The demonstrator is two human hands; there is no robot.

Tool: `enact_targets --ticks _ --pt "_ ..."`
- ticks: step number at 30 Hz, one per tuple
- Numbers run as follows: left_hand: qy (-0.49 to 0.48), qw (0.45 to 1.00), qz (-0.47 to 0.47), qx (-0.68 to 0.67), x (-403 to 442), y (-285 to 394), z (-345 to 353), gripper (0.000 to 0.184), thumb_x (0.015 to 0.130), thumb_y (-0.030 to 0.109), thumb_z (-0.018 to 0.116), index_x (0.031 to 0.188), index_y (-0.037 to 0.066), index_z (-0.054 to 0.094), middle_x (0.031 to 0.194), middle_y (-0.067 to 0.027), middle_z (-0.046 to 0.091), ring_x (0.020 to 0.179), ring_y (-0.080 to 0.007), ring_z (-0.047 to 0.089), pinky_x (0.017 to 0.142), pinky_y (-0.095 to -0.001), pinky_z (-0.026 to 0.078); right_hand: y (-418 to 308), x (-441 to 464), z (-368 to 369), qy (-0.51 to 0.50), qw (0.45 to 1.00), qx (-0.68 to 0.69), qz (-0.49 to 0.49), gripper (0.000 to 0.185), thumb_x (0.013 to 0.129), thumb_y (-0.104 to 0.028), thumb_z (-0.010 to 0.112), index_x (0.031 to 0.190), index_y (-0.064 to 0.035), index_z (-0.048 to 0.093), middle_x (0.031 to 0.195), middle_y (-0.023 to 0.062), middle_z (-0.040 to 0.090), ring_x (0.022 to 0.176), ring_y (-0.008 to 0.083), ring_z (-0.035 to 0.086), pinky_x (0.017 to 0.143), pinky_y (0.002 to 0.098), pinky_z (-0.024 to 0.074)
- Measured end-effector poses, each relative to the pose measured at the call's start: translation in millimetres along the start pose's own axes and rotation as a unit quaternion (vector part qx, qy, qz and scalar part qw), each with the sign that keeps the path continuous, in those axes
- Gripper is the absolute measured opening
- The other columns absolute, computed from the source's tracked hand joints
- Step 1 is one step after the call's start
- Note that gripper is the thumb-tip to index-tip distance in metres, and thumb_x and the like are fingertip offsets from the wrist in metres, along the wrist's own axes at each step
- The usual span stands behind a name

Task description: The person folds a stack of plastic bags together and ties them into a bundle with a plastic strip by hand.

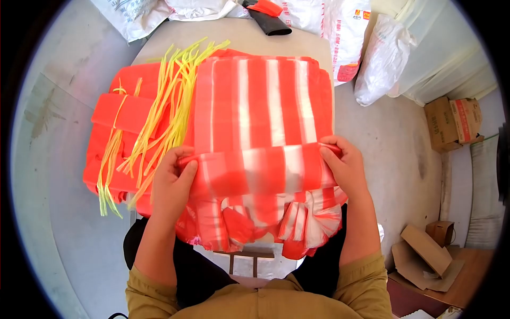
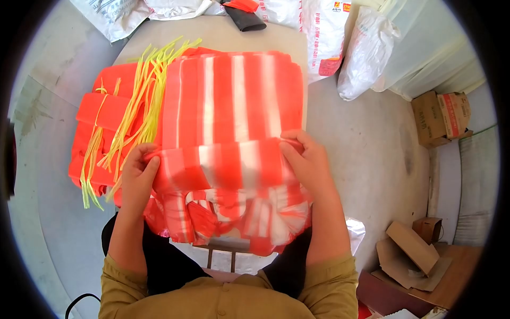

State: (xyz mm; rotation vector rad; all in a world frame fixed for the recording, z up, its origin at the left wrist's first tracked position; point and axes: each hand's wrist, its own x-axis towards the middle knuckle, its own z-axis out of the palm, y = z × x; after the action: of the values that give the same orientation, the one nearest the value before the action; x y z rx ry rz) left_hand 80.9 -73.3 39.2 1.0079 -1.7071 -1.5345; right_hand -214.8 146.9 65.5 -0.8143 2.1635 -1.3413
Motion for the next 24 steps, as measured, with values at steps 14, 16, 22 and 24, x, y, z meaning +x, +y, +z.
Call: enact_targets --ticks 14,16,22,24 --pt "-0.175 0.789 0.343 0.478 -20.0 4.5 65.7 0.068 0.08 0.02 0.082 0.142 0.004 0.059 0.15 -0.0168 0.057 0.14 -0.0351 0.054 0.113 -0.0542 0.044 -13.6 -22.9 72.9 -0.129 0.829 -0.363 -0.405 0.066 0.073 -0.009 0.08 0.137 -0.0071 0.063 0.141 0.0097 0.065 0.136 0.0318 0.057 0.115 0.0507 0.0453" --pt "-0.172 0.773 0.356 0.496 -16.5 5.8 65.6 0.068 0.08 0.021 0.081 0.141 0.002 0.059 0.148 -0.0172 0.058 0.138 -0.0351 0.055 0.112 -0.0537 0.045 -7.1 -14.2 67.2 -0.135 0.834 -0.353 -0.402 0.055 0.08 -0.005 0.072 0.134 -0.0039 0.064 0.14 0.0119 0.064 0.132 0.0318 0.059 0.109 0.0483 0.049" --pt "-0.154 0.765 0.37 0.504 -13.3 2.7 67.7 0.061 0.082 0.018 0.076 0.139 0.001 0.059 0.144 -0.0169 0.062 0.134 -0.0335 0.059 0.109 -0.0495 0.048 -17.8 -18.8 80.2 -0.088 0.832 -0.36 -0.413 0.048 0.084 -0.002 0.065 0.133 -0.0021 0.064 0.137 0.0144 0.065 0.126 0.0336 0.062 0.101 0.044 0.0542" --pt "-0.142 0.753 0.382 0.517 -13.1 0.3 70.2 0.057 0.084 0.015 0.072 0.138 0.001 0.06 0.142 -0.0167 0.063 0.133 -0.033 0.061 0.107 -0.0478 0.05 -14.5 -20.3 89.2 -0.054 0.833 -0.354 -0.421 0.047 0.085 -0.003 0.064 0.133 -0.0024 0.064 0.136 0.0147 0.065 0.126 0.0339 0.062 0.1 0.0432 0.0545"
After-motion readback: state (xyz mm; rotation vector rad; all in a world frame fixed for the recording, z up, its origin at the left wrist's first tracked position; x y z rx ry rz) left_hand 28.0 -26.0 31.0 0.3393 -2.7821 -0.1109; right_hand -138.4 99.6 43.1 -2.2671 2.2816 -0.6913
